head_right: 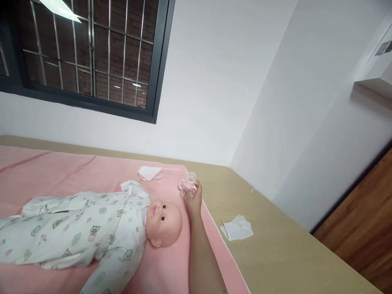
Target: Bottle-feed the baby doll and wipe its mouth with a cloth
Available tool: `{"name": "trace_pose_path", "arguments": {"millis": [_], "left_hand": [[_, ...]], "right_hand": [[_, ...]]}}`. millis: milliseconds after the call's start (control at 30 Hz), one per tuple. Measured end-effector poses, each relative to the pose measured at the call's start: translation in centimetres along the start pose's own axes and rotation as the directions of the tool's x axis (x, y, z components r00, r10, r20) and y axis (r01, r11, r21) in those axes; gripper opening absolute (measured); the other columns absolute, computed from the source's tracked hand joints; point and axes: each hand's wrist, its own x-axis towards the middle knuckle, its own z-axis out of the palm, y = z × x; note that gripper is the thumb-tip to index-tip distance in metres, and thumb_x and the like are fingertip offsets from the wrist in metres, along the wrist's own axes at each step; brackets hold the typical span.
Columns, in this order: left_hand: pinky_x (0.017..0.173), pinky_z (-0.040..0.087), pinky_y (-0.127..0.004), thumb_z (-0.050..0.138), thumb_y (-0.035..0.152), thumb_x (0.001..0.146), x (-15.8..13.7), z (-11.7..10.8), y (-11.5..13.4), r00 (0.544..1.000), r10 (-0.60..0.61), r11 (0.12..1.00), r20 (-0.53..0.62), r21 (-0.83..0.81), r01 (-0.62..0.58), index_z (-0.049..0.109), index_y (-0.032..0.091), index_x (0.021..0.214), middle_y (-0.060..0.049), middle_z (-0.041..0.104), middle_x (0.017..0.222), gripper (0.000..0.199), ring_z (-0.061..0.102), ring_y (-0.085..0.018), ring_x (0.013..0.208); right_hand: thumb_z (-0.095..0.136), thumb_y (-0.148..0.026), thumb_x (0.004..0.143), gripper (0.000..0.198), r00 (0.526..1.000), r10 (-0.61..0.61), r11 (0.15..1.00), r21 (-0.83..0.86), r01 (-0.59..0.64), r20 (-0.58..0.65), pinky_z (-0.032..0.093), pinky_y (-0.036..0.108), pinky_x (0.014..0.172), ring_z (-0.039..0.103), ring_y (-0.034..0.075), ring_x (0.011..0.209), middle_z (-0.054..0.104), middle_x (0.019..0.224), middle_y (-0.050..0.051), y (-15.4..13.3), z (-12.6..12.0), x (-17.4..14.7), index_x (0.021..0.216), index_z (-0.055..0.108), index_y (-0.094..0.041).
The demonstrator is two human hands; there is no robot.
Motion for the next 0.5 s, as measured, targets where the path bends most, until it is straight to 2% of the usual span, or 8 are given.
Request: {"name": "trace_pose_path", "arguments": {"millis": [100, 233, 367, 433, 500], "left_hand": [[0.061, 0.050, -0.031, 0.035, 0.034, 0.097, 1.7, -0.3, -1.1, 1.000, -0.004, 1.000, -0.007, 0.004, 0.004, 0.073, 0.021, 0.097, -0.001, 0.073, 0.090, 0.040, 0.069, -0.022, 0.080], [0.067, 0.053, -0.030, 0.045, 0.034, 0.096, 0.5, -0.1, 0.4, 1.000, -0.006, 1.000, -0.025, 0.031, 0.007, 0.071, 0.021, 0.102, -0.003, 0.072, 0.101, 0.030, 0.068, -0.020, 0.084], [0.085, 0.054, -0.038, 0.055, 0.036, 0.094, -3.7, 0.9, 4.9, 0.999, 0.009, 0.997, -0.043, 0.073, -0.005, 0.061, 0.018, 0.117, -0.009, 0.062, 0.119, 0.029, 0.062, -0.019, 0.100], [0.088, 0.053, -0.040, 0.054, 0.038, 0.094, -6.1, 1.5, 7.8, 0.999, 0.025, 0.996, -0.045, 0.092, -0.020, 0.060, 0.015, 0.117, -0.007, 0.060, 0.121, 0.033, 0.060, -0.023, 0.105], [0.089, 0.053, -0.040, 0.054, 0.036, 0.095, -8.3, 2.1, 10.7, 0.998, 0.048, 0.994, -0.037, 0.104, -0.043, 0.059, 0.019, 0.119, -0.009, 0.059, 0.123, 0.030, 0.060, -0.020, 0.104]], "right_hand": [[0.072, -0.048, 0.068, 0.075, 0.998, 0.005, 1.000, -0.027, -0.006, -0.056, 0.043, 0.047, 0.103, 0.053, 0.028, 0.119, 0.053, 0.128, 0.011, 0.6, -0.1, 0.2, 0.134, 0.045, -0.024], [0.070, -0.051, 0.068, 0.063, 0.997, 0.022, 0.999, -0.041, -0.025, -0.069, 0.047, 0.046, 0.098, 0.057, 0.028, 0.111, 0.054, 0.126, 0.013, 1.0, -0.1, 0.5, 0.121, 0.056, -0.019], [0.069, -0.052, 0.069, 0.065, 0.997, 0.044, 0.999, 0.006, -0.043, -0.059, 0.050, 0.043, 0.095, 0.061, 0.028, 0.108, 0.052, 0.131, 0.015, 1.2, -0.1, 0.5, 0.123, 0.056, -0.017], [0.069, -0.052, 0.069, 0.066, 0.998, 0.046, 0.999, 0.019, -0.045, -0.049, 0.051, 0.043, 0.094, 0.059, 0.028, 0.111, 0.052, 0.133, 0.015, 1.2, -0.1, 0.4, 0.124, 0.055, -0.018], [0.070, -0.053, 0.068, 0.068, 0.998, 0.057, 0.998, 0.035, -0.056, -0.036, 0.051, 0.042, 0.093, 0.059, 0.029, 0.113, 0.054, 0.132, 0.014, 1.4, 0.0, 0.4, 0.125, 0.054, -0.020]]}}
